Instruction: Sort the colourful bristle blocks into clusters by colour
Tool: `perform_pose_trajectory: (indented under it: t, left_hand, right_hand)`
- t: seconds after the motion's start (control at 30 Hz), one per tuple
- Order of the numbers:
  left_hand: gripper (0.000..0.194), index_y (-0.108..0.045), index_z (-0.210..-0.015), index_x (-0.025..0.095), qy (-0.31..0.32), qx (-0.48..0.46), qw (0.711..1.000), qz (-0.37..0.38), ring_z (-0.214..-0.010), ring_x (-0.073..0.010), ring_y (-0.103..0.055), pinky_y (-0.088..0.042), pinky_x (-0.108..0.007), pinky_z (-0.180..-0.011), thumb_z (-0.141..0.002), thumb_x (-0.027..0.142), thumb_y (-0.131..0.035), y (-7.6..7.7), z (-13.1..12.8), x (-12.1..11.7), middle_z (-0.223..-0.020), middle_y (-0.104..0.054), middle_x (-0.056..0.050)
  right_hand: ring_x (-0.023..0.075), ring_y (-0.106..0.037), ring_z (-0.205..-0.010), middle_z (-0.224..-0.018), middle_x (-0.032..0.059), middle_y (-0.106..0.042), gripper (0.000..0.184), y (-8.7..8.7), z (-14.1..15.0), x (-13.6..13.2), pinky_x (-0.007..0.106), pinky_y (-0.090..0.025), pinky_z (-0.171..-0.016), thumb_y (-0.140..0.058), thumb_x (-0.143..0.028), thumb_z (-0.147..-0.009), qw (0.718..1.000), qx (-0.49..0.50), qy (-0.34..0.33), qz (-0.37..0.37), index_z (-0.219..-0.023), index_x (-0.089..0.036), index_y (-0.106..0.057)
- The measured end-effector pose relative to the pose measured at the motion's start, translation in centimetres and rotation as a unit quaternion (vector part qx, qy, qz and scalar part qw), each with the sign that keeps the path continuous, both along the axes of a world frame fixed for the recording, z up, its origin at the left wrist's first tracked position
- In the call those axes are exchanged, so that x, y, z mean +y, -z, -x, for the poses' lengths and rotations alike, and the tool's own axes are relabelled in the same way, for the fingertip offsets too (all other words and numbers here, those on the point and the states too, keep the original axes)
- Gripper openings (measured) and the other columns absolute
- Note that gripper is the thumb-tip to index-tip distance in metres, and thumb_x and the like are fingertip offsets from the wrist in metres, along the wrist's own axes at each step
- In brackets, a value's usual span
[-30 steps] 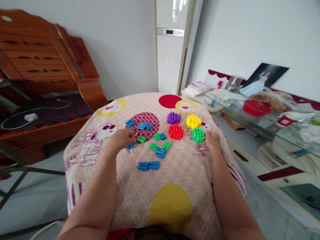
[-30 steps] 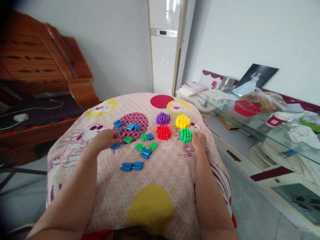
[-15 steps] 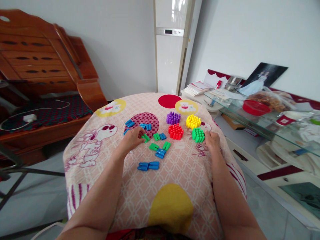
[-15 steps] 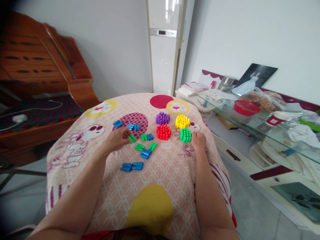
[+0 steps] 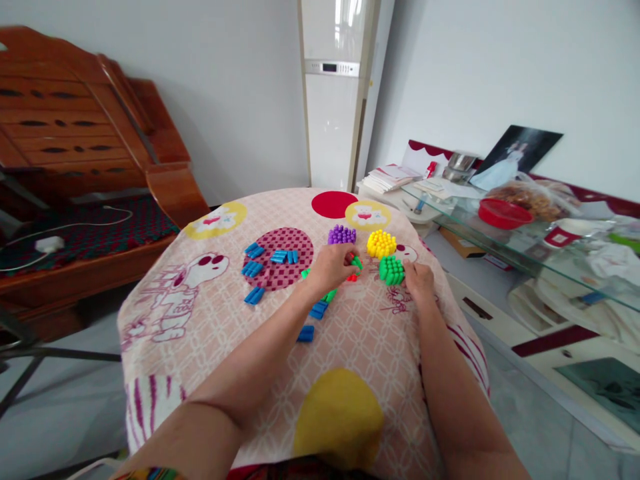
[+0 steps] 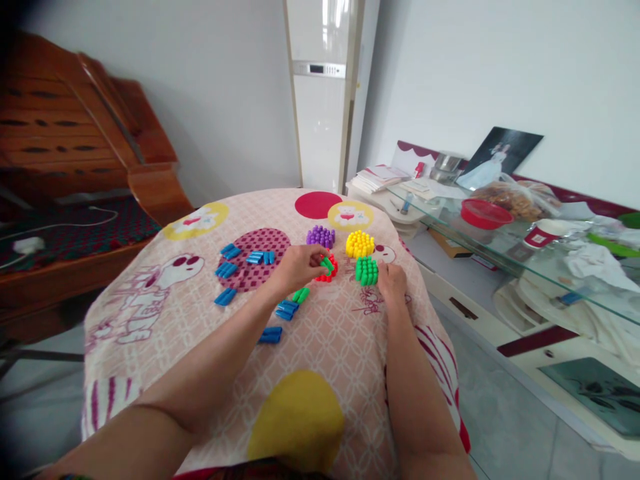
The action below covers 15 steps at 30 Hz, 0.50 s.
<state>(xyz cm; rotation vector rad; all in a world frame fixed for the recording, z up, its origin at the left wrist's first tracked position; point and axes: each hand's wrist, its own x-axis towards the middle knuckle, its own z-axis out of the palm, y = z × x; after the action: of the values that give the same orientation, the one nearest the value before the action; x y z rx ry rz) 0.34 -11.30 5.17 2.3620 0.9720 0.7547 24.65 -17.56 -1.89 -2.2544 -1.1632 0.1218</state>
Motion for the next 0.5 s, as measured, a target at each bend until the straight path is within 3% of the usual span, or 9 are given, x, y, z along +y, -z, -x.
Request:
perform_pose_trajectory:
  t: [0.13, 0.23, 0.33, 0.5]
  left_hand:
    - [0.027, -0.07, -0.1, 0.017, -0.014, 0.125, 0.99, -0.066, -0.089, -0.0213, -0.068, -0.052, -0.029, -0.078, -0.074, 0.016, -0.067, -0.3, -5.4, 0.1, -0.09, -0.072, -0.007]
    - [0.029, -0.069, -0.106, 0.018, -0.039, 0.22, 0.972, -0.078, -0.097, -0.026, -0.067, -0.053, -0.033, -0.079, -0.078, 0.018, -0.063, -0.1, -7.8, 0.3, -0.101, -0.071, -0.011]
    - [0.031, -0.068, -0.108, 0.016, -0.033, 0.261, 0.962, -0.073, -0.099, -0.0279, -0.067, -0.054, -0.035, -0.08, -0.078, 0.017, -0.061, 0.4, -9.1, 0.5, -0.104, -0.07, -0.014]
    - [0.028, -0.068, -0.106, 0.014, -0.034, 0.248, 0.967, -0.056, -0.102, -0.03, -0.066, -0.053, -0.037, -0.083, -0.078, 0.015, -0.061, 1.0, -9.6, 0.8, -0.105, -0.069, -0.017]
  right_hand:
    - [0.0228, -0.065, -0.073, -0.07, 0.0156, -0.072, 0.058, -0.2, -0.1, 0.0, 0.028, -0.043, -0.066, -0.032, -0.045, -0.094, 1.0, -0.011, 0.003, 0.015, -0.09, -0.008, -0.077]
    - [0.0224, -0.065, -0.076, -0.073, 0.0157, -0.072, 0.056, -0.5, 0.0, -0.1, 0.028, -0.042, -0.066, -0.034, -0.044, -0.094, 1.0, -0.007, -0.004, 0.022, -0.091, -0.009, -0.077]
    - [0.0216, -0.065, -0.073, -0.07, 0.0145, -0.071, 0.056, -0.8, 0.3, -0.3, 0.027, -0.042, -0.065, -0.033, -0.043, -0.095, 0.999, 0.016, 0.001, 0.03, -0.092, -0.009, -0.077]
    - [0.0217, -0.064, -0.074, -0.074, 0.0154, -0.073, 0.055, -0.8, 0.5, -0.2, 0.027, -0.041, -0.065, -0.034, -0.042, -0.094, 1.0, -0.002, 0.006, 0.024, -0.09, -0.009, -0.077]
